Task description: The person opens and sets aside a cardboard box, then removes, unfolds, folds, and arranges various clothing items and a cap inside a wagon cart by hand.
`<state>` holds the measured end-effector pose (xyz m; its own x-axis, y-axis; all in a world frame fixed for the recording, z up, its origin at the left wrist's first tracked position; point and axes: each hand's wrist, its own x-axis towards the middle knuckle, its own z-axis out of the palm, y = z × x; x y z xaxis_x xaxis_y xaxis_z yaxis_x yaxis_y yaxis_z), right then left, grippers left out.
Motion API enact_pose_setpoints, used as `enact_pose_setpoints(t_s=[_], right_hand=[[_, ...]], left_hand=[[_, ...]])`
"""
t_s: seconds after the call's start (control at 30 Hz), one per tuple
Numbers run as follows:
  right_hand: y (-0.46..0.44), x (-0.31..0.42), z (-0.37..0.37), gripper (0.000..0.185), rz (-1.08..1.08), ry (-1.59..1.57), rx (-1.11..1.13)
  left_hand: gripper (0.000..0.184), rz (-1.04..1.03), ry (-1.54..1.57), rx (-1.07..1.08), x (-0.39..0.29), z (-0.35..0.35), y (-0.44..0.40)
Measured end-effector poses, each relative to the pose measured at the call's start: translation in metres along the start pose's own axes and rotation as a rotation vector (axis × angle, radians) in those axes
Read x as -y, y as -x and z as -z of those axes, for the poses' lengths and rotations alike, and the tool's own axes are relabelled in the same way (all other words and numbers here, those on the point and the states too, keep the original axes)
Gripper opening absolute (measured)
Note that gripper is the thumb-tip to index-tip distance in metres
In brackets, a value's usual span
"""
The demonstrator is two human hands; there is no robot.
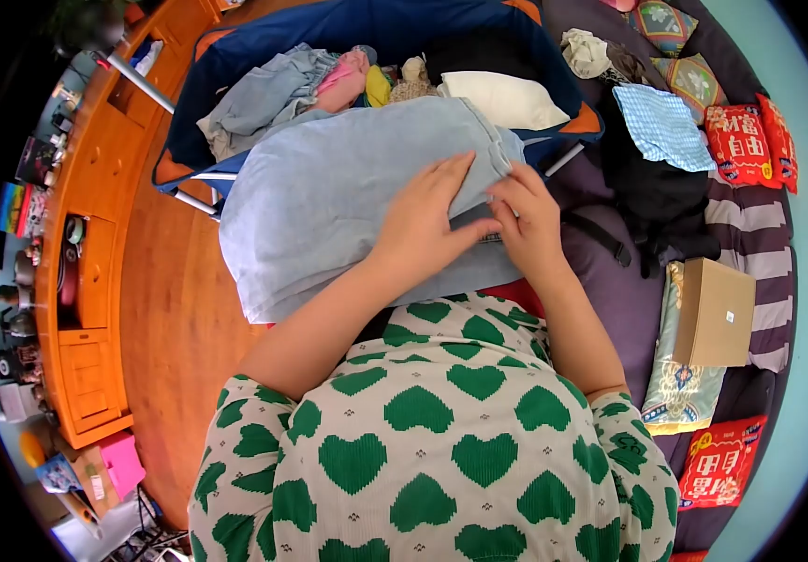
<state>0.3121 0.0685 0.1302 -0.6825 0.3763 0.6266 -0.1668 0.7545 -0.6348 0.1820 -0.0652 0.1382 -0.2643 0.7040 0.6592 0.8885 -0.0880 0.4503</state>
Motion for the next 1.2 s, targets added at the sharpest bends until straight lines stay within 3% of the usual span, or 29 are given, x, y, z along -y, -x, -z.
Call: enact_pose_setpoints(t_s=[0.1,0.2,0.23,0.27,0.3,0.33,0.37,0.43,0.53,0.63,0.7,0.9,1.03,1.2], right_hand=[[-0.009,0.004,0.003,0.018,-0.042,-0.203,-0.001],[-0.008,-0.016,0.000,0.019,-0.126,-0.396,-0.081],[-0.004,-0.027,0.000,0.024,-0.186,-0.295,-0.100],[0.000,-0.039,0.002,0.029,-0.247,-0.194,-0.118],[0.004,-0.049,0.007,0.035,-0.308,-0.092,-0.137],[0.009,-0.049,0.015,0.059,-0.360,0.130,-0.082],[0.020,-0.064,0.020,0.072,-0.437,0.299,0.008],[0.036,-0.082,0.022,0.081,-0.783,-0.015,0.052],[0.047,-0.098,0.019,0.082,-0.919,-0.263,0.068],[0.039,-0.077,0.021,0.079,-0.810,-0.491,-0.042],[0.032,-0.075,0.022,0.061,-0.605,-0.459,-0.157],[0.036,-0.117,0.081,0.037,-0.414,-0.177,-0.310],[0.060,-0.140,0.120,0.032,-0.554,-0.299,-0.335],[0.089,-0.151,0.105,0.033,-0.684,-0.304,-0.275]], left_hand=[[0.051,0.205,0.174,0.148,0.012,0.007,0.000],[0.030,0.284,0.160,-0.067,0.016,0.015,0.000],[0.028,0.311,0.160,-0.130,0.021,0.020,0.002],[0.029,0.713,0.146,-0.137,0.012,0.039,-0.008],[0.035,0.897,0.268,-0.223,0.013,0.058,-0.009],[0.042,1.073,0.390,-0.341,0.015,0.076,-0.010],[0.046,1.004,0.566,-0.490,0.020,0.097,-0.008],[0.052,0.824,0.832,-0.720,0.014,0.148,-0.013],[0.060,0.703,0.978,-0.849,0.019,0.229,0.007],[0.056,0.619,0.922,-0.972,0.033,0.285,0.034],[0.053,0.610,0.852,-1.078,0.042,0.308,0.047],[0.051,0.508,0.742,-1.270,0.087,0.383,0.105],[0.055,0.528,0.695,-1.328,0.104,0.425,0.139],[0.052,0.631,0.720,-1.318,0.150,0.444,0.175]])
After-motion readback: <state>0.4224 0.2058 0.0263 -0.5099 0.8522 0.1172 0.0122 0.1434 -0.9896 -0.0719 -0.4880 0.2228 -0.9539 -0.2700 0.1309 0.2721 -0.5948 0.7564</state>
